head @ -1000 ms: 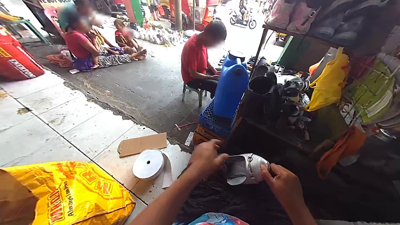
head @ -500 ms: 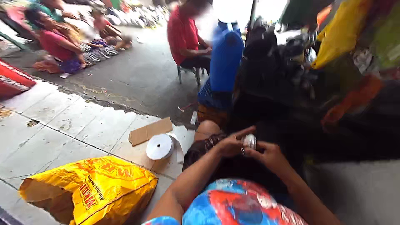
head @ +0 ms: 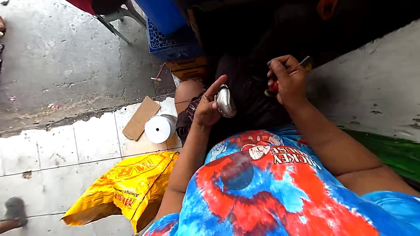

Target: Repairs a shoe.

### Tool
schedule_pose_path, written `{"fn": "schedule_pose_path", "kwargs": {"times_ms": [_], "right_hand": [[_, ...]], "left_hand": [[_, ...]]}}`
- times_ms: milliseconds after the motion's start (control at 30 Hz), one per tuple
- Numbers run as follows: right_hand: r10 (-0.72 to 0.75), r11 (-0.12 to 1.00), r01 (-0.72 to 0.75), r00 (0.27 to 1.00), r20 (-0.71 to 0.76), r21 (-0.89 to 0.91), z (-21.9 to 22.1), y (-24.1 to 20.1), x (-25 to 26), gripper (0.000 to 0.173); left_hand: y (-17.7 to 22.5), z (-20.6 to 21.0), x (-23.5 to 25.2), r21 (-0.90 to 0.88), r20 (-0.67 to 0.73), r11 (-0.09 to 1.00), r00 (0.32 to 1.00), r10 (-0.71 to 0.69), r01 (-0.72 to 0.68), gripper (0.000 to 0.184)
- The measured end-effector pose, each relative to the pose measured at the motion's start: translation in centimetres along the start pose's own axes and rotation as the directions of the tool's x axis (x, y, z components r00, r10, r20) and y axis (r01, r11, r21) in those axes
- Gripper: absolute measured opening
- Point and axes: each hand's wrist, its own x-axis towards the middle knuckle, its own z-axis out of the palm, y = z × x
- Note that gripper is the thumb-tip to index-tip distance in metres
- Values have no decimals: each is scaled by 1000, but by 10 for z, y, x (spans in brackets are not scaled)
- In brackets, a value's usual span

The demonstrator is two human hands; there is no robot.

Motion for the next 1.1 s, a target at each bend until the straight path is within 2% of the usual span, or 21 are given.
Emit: {"fn": "schedule_pose_path", "kwargs": {"times_ms": [67,133,233,300,367,467,533,600,667,1100], "right_hand": [[56,998,-56,998,5,-21,8,17,-13,23],[40,995,-35,998,46,-98,7,19,-17,27],[15,966,53,966,258,-252,-7,-6,-14,37],[16,937,140,897,441,-319,-15,-25,-17,47],[-14,927,224,821,570,-301,-19,-39,-25,46],[-104,931,309,734,671,-194,-15,-44,-38,37],[-124,951,290,677,726,-108,-9,-41,-41,37],[-142,965,260,636,758,-37,-3,-37,-41,40],[-138,973,229,626,767,-12,2,-32,-40,42],[-89,968,239,596,798,-71,13,-26,-32,46]], "left_hand": [[2,-1,-1,14,6,1000,1000,10,-10,71],[5,0,-3,42,-8,999,1000,20,-19,75],[8,3,-8,79,-20,996,999,32,-31,80],[9,1,-11,72,-26,996,998,61,-59,77],[7,-4,-13,43,-20,995,995,96,-95,74],[6,-8,-15,15,-29,993,993,117,-116,72],[7,-7,-15,21,-31,994,993,112,-111,71],[8,-5,-13,3,-26,993,993,119,-119,70],[8,-3,-11,1,-25,992,991,129,-130,68],[6,-6,-11,-19,-29,990,990,136,-136,64]]}}
